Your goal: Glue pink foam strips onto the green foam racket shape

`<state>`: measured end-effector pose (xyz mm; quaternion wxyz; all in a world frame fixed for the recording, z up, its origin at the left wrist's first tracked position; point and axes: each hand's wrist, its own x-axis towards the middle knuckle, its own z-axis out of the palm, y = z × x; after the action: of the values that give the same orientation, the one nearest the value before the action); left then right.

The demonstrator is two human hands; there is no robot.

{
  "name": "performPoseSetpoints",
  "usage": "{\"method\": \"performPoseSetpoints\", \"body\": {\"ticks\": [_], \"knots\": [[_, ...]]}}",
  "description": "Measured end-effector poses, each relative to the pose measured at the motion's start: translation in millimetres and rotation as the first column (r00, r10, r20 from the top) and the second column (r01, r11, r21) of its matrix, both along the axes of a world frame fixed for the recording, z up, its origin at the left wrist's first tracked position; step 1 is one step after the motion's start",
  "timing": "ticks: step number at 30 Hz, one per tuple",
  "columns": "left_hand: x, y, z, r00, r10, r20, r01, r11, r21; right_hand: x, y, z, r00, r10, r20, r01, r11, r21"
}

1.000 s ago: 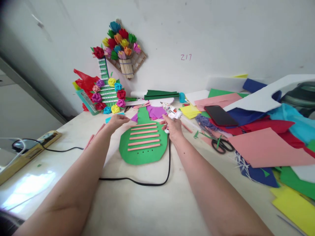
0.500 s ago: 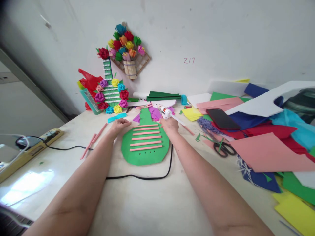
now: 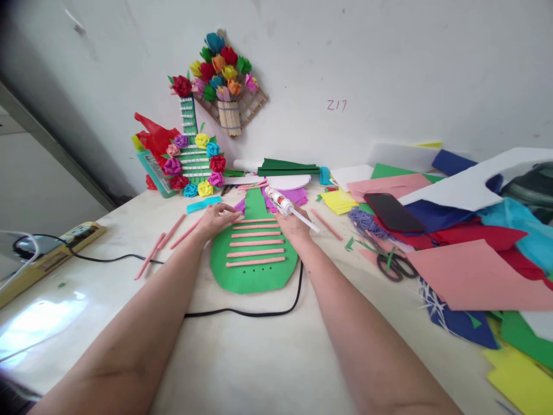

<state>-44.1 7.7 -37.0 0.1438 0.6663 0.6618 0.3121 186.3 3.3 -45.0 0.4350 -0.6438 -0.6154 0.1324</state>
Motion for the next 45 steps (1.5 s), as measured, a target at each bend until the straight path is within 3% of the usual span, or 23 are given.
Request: {"method": "performPoseSetpoints", "body": {"ticks": [7, 19, 27, 38, 45], "knots": [[6, 10, -2.3, 0.995, -0.043, -0.093, 0.046, 0.998, 0.031, -1, 2, -0.7, 0.996, 0.047, 0.073, -0.045, 0.999, -0.030], [2, 17, -1.6, 0.989, -0.056, -0.136, 0.047, 0.997, -0.065, -1, 3, -3.7, 0.993, 0.106, 0.058, -0.107, 0.994, 0.008], [5, 15, 1.1, 0.983, -0.031, -0.180, 0.017, 0.997, -0.079, -2, 2, -3.6, 0.989, 0.130, -0.072, -0.123, 0.988, 0.094], [1, 20, -4.7, 0.982, -0.032, -0.187, 0.016, 0.996, -0.085, -3, -3, 1.2, 0.970, 0.041, 0.241, -0.065, 0.993, 0.095], [4, 19, -4.1, 0.979, -0.032, -0.200, 0.016, 0.996, -0.082, -4, -4, 3.4, 0.896, 0.074, 0.437, -0.144, 0.981, 0.129]]}}
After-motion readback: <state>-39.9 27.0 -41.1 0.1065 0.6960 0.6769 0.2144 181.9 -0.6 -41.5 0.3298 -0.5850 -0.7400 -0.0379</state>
